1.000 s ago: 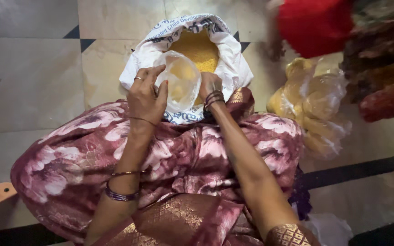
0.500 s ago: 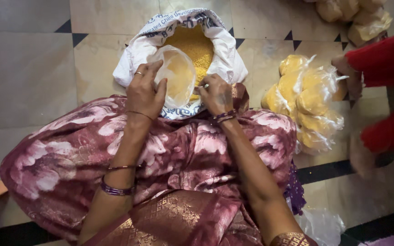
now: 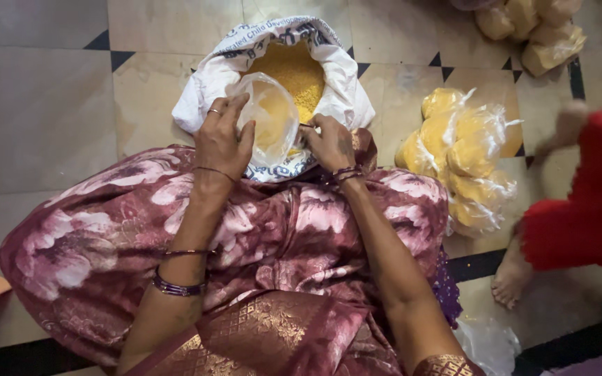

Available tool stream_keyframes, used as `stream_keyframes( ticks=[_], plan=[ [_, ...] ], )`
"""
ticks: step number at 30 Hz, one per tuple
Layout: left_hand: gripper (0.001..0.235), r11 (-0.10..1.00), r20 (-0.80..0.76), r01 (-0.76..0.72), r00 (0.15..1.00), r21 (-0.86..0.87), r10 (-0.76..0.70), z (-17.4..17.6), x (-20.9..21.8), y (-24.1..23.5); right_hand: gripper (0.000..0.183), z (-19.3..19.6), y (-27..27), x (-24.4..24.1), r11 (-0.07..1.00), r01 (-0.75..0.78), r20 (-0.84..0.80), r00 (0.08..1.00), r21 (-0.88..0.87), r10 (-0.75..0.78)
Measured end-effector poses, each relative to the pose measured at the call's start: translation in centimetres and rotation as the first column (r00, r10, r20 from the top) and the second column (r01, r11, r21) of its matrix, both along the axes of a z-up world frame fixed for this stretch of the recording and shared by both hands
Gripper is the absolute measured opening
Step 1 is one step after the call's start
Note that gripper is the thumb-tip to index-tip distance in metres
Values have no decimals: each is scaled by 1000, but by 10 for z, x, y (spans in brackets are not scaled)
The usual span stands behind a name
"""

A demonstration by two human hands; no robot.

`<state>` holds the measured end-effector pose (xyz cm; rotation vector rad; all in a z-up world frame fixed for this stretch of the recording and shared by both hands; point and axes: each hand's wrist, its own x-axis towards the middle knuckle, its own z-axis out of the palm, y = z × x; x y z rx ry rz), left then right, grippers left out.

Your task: The person scoops yellow grains from a large white sack into a small plastic bag using a metal cup. They then tie the filled bag and place it on a pile of similar packages. The process is repeated multiple times.

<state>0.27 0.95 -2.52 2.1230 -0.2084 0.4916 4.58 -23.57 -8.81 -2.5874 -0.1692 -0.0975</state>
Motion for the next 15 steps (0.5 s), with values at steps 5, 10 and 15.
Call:
stream_keyframes(
  ticks=[5, 10, 15],
  plan=[
    [42, 1000, -3, 12, 1000, 19, -12, 1, 3, 0, 18, 34, 1, -14, 1000, 4, 26, 1000, 3, -4],
    [41, 1000, -142, 25, 989, -4, -25, 10, 0, -3, 9, 91, 1, -19, 1000, -9, 153, 988, -13, 11],
    [44, 998, -89, 25, 996, 59, -20, 6, 0, -2, 12, 145, 3, -30, 970, -116, 208, 976, 214, 71]
  ],
)
